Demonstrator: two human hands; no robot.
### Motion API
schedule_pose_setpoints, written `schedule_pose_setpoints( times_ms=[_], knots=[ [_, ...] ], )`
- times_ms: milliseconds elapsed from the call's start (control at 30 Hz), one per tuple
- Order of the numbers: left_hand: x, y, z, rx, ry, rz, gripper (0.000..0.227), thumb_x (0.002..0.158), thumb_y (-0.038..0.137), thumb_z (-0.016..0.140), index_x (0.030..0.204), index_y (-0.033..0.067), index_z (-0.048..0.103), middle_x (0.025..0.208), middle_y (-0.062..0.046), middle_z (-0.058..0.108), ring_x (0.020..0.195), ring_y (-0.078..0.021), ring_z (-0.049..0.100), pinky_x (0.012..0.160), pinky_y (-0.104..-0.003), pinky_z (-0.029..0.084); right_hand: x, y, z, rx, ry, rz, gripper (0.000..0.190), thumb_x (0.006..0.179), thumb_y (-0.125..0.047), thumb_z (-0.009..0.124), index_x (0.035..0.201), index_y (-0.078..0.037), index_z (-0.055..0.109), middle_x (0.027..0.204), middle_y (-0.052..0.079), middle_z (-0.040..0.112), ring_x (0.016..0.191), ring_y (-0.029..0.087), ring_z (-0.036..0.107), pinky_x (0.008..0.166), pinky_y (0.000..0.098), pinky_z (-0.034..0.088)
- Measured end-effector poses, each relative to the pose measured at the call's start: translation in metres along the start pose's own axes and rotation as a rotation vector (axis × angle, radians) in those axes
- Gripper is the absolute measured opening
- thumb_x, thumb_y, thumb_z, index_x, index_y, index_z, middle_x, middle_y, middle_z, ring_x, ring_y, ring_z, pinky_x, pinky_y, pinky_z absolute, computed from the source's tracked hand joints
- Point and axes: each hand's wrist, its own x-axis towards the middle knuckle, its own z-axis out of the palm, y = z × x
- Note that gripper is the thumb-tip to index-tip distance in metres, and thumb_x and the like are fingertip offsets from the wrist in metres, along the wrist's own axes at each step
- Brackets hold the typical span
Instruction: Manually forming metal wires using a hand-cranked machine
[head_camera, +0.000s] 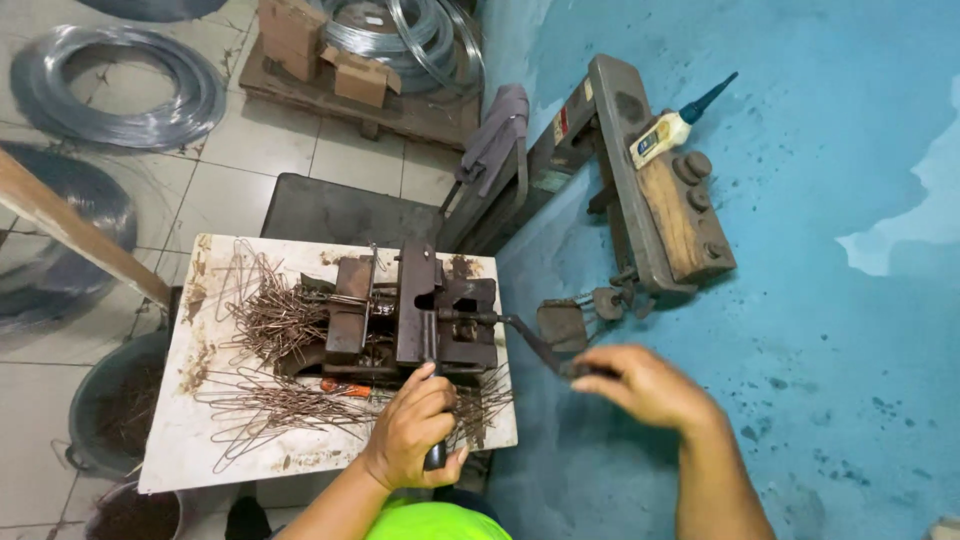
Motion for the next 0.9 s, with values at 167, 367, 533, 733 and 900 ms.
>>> schedule_pose_setpoints(
  times_ms=[167,367,533,733,900],
  knots=[
    [0.002,-0.002,-0.001,-0.019,-0.017,0.002,0.032,0.083,0.029,0.06,0.069,0.0025,0.051,0.084,-0.015,0.057,0.09,-0.0337,0.06,0.106,-0.061,0.039,0.06,0.011,-0.059,-0.187,0.61,-0.203,0.041,0.095,-0.035,0.061,0.123,-0.006,0.068,0.116,0.015,0.071,0.105,0.032,0.068,0.095,0.0471,0.053],
    [0.003,-0.002,-0.005,0.019,-0.063,-0.007,0.029,0.082,0.029,0.063,0.07,0.0044,0.052,0.086,-0.015,0.057,0.096,-0.0333,0.06,0.11,-0.059,0.037,0.223,0.095,-0.042,-0.191,0.664,-0.039,0.049,0.095,-0.045,0.064,0.128,-0.009,0.067,0.125,0.014,0.067,0.112,0.036,0.062,0.094,0.0473,0.049],
    [0.015,0.005,-0.018,0.048,-0.122,0.007,0.029,0.083,0.028,0.065,0.073,0.0034,0.053,0.081,-0.015,0.054,0.094,-0.0341,0.058,0.111,-0.06,0.037,0.29,0.149,0.048,-0.194,0.431,0.092,0.044,0.097,-0.043,0.06,0.13,-0.016,0.066,0.129,0.013,0.067,0.117,0.037,0.061,0.098,0.0465,0.049],
    [0.048,0.012,-0.032,0.061,-0.112,0.047,0.033,0.082,0.032,0.063,0.071,0.0016,0.057,0.074,-0.015,0.056,0.079,-0.0317,0.057,0.107,-0.058,0.044,0.198,0.142,0.145,-0.061,-0.083,0.053,0.039,0.102,-0.042,0.05,0.121,-0.016,0.07,0.116,0.008,0.074,0.099,0.026,0.07,0.086,0.0385,0.054],
    [0.109,-0.006,-0.036,0.078,0.031,0.084,0.041,0.083,0.042,0.057,0.062,0.0076,0.051,0.058,-0.007,0.048,0.054,-0.0222,0.05,0.086,-0.049,0.057,0.083,0.07,0.128,0.104,-0.049,0.056,0.055,0.104,-0.054,0.037,0.088,-0.01,0.065,0.087,0.009,0.067,0.082,0.022,0.062,0.075,0.039,0.044]
  ],
)
